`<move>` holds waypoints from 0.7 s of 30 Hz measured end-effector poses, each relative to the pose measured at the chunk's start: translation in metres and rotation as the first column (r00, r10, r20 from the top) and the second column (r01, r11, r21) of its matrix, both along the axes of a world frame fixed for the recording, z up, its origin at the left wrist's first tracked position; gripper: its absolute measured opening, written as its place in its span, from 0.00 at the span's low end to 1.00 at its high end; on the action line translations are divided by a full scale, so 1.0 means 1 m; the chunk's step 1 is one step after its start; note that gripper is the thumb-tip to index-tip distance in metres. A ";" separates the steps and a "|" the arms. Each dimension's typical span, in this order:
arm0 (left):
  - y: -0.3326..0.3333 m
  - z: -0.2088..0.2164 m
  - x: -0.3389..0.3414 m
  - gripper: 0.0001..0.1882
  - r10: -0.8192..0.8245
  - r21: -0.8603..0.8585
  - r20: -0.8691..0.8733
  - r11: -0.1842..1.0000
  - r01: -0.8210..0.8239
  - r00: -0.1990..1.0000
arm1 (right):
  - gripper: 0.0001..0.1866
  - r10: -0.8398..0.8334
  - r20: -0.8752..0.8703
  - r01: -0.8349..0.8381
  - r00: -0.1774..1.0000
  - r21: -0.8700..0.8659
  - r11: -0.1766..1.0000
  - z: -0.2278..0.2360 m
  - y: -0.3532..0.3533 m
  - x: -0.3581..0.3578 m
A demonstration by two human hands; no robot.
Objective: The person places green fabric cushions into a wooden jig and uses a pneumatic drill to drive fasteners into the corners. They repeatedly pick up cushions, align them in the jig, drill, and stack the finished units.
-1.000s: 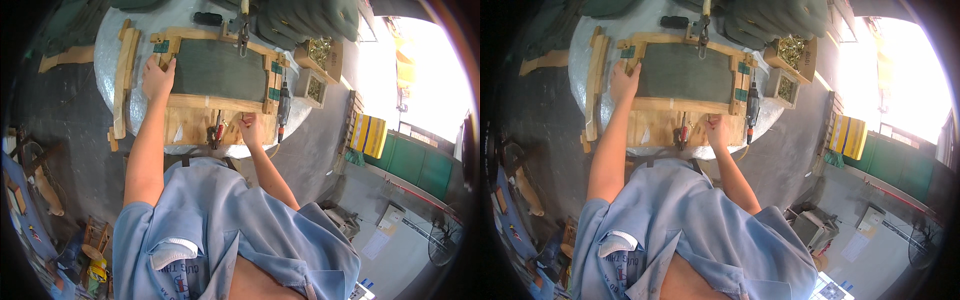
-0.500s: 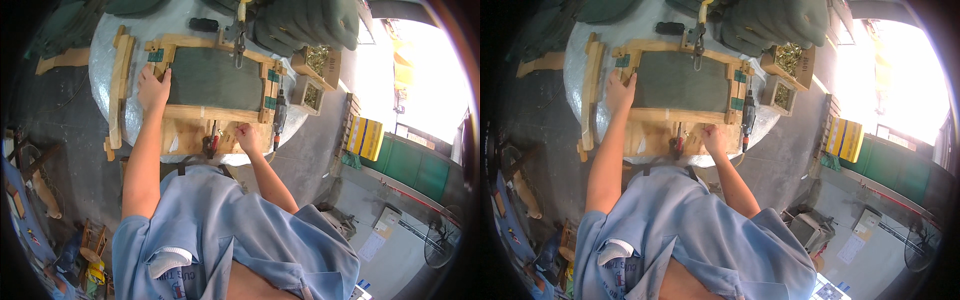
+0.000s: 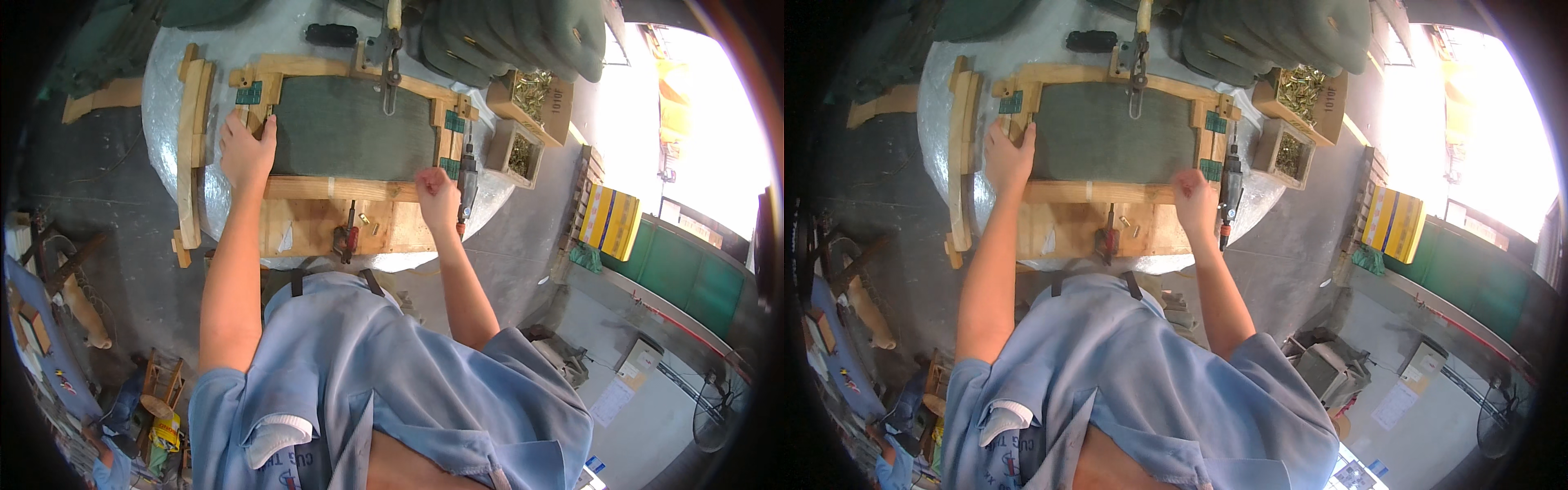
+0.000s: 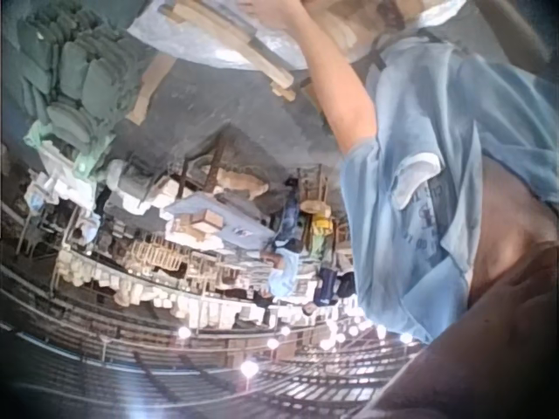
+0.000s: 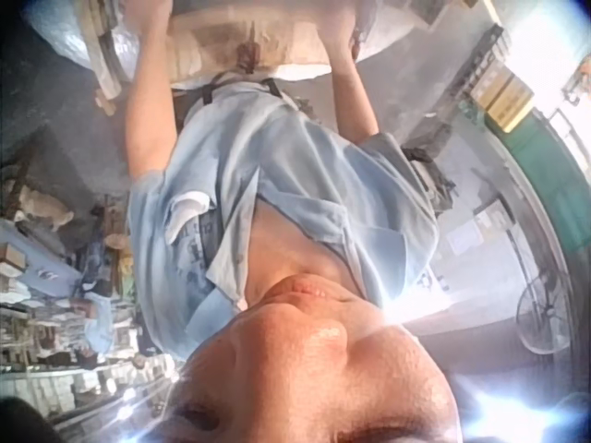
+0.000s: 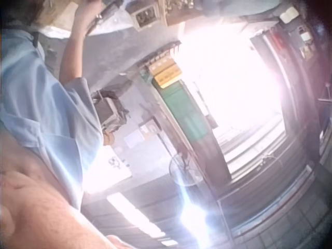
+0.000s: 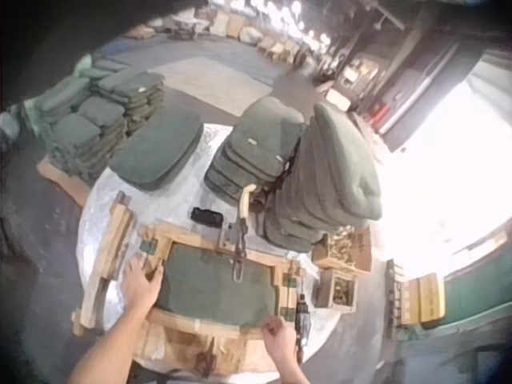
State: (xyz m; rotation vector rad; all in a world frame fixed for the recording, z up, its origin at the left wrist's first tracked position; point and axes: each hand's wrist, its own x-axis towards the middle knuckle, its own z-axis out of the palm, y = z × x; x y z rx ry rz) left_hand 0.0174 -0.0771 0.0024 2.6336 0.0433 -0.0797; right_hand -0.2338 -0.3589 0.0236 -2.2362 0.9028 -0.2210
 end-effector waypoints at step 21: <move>-0.001 -0.003 -0.001 0.41 -0.011 0.027 0.011 1.000 0.011 1.000 | 0.10 0.267 -0.165 -0.281 0.949 -0.070 0.957 0.002 0.036 0.000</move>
